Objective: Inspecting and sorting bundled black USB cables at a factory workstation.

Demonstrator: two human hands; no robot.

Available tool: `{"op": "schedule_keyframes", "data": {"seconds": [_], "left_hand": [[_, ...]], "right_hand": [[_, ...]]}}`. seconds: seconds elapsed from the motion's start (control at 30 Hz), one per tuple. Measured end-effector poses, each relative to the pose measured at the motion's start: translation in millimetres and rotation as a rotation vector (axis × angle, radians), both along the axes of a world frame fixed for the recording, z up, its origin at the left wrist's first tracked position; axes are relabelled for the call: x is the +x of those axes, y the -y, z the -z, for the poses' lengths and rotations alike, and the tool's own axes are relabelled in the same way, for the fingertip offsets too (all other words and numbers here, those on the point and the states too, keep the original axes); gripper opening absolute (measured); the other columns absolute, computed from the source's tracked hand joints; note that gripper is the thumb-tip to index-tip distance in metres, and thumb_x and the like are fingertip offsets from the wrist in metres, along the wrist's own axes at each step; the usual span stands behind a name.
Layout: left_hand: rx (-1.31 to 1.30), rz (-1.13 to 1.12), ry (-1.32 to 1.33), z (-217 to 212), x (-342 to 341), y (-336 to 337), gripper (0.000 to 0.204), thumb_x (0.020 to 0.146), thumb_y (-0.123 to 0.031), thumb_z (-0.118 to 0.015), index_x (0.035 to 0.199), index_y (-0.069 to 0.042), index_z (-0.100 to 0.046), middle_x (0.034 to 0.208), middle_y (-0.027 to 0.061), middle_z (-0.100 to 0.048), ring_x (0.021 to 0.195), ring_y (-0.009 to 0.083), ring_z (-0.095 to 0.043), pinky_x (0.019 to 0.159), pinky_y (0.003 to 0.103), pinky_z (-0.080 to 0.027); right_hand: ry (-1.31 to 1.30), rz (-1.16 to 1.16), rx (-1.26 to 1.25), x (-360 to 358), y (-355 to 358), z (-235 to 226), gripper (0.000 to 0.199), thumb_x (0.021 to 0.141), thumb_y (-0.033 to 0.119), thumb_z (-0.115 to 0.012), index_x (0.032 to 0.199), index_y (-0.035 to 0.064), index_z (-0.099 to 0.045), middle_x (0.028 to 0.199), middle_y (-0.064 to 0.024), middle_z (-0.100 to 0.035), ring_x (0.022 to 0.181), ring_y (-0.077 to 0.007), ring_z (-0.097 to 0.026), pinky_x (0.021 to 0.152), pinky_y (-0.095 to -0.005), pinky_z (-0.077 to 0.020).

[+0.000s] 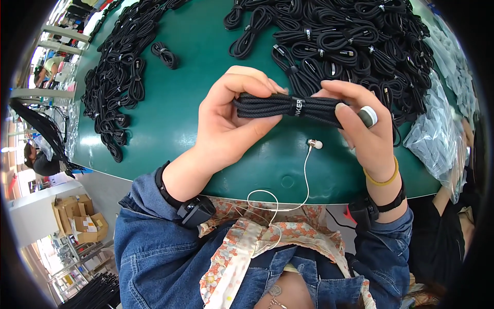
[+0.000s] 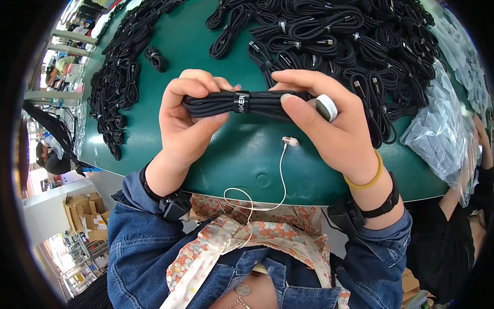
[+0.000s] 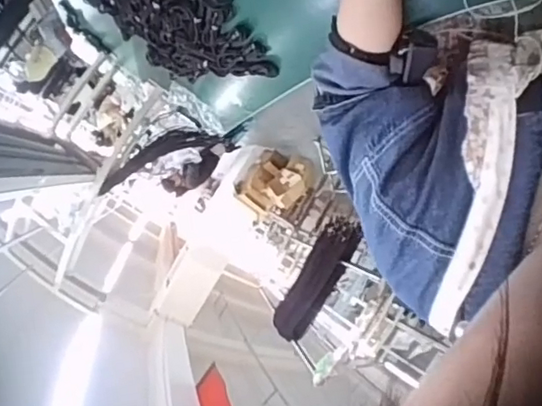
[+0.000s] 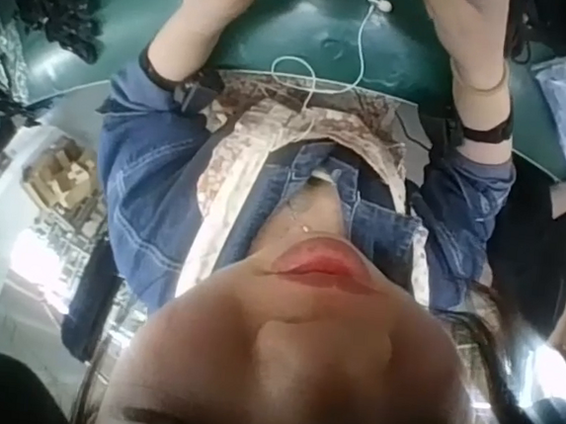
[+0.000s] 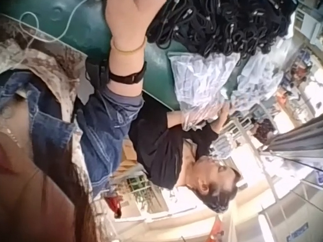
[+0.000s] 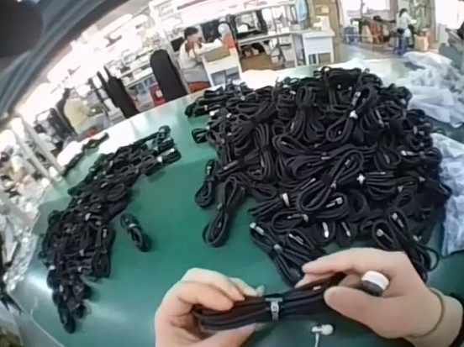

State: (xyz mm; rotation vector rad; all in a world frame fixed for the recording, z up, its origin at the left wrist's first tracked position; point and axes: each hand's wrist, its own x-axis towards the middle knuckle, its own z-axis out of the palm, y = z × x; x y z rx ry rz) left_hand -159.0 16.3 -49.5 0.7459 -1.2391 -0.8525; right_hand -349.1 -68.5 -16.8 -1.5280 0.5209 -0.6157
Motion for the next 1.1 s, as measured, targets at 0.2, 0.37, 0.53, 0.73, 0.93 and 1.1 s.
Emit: {"op": "schedule_keyframes", "data": {"seconds": [0.2, 0.37, 0.53, 0.73, 0.93, 1.1], "left_hand": [[0.310, 0.021, -0.238, -13.0, -11.6, -2.8, 0.056, 0.066, 0.010, -0.056, 0.116, -0.003, -0.035, 0.109, 0.0151, -0.044, 0.095, 0.0202, -0.050, 0.083, 0.033, -0.041], [0.352, 0.022, -0.096, -9.8, -5.2, -4.9, 0.058, 0.066, 0.007, -0.059, 0.118, 0.000, -0.033, 0.108, 0.0175, -0.047, 0.095, 0.0192, -0.051, 0.082, 0.030, -0.043], [0.275, -0.004, -0.070, -11.6, -7.8, -6.3, 0.056, 0.067, 0.008, -0.059, 0.117, 0.001, -0.034, 0.100, 0.0150, -0.053, 0.090, 0.0168, -0.053, 0.080, 0.026, -0.043], [0.251, 0.019, 0.047, -13.9, -5.3, -7.7, 0.053, 0.070, 0.000, -0.059, 0.117, 0.002, -0.034, 0.097, 0.0150, -0.054, 0.084, 0.0163, -0.055, 0.077, 0.026, -0.043], [0.342, -0.017, -0.017, -10.9, 20.2, 1.0, 0.042, 0.078, -0.016, -0.053, 0.113, 0.002, -0.037, 0.091, 0.0122, -0.054, 0.079, 0.0149, -0.053, 0.071, 0.026, -0.042], [0.326, -0.903, 1.142, -12.1, 81.4, 15.0, 0.044, 0.077, -0.035, -0.052, 0.106, -0.003, -0.044, 0.092, 0.0117, -0.051, 0.087, 0.0242, -0.049, 0.074, 0.034, -0.039]], "right_hand": [[0.088, 0.104, -0.332, -1.4, -0.6, 11.4, 0.031, 0.073, 0.001, -0.054, 0.104, -0.0029, -0.048, 0.098, -0.0148, -0.053, 0.072, -0.0089, -0.048, 0.057, -0.0170, -0.0385], [0.147, 0.211, -0.464, 0.2, -8.1, 8.0, 0.031, 0.068, -0.001, -0.062, 0.097, 0.0000, -0.053, 0.092, -0.0078, -0.057, 0.055, -0.0018, -0.043, 0.046, -0.0139, -0.0322], [0.272, 0.185, -0.593, 5.1, -3.1, 14.1, 0.028, 0.068, -0.001, -0.062, 0.095, 0.0009, -0.054, 0.088, -0.0059, -0.058, 0.057, -0.0048, -0.046, 0.047, -0.0150, -0.0331], [0.122, 0.206, -0.513, 1.1, -1.9, 7.3, 0.017, 0.071, 0.001, -0.060, 0.087, 0.0005, -0.056, 0.076, -0.0038, -0.057, 0.061, -0.0065, -0.048, 0.049, -0.0172, -0.0346], [-0.144, -0.007, -0.178, -4.7, 4.9, 1.6, 0.006, 0.075, 0.005, -0.055, 0.075, -0.0006, -0.054, 0.069, -0.0013, -0.049, 0.057, -0.0048, -0.043, 0.050, -0.0173, -0.0318], [-0.415, -0.318, -0.139, -4.1, 9.0, -3.0, 0.013, 0.079, 0.011, -0.050, 0.074, 0.0000, -0.053, 0.066, -0.0009, -0.048, 0.052, -0.0024, -0.039, 0.047, -0.0153, -0.0296]]}}
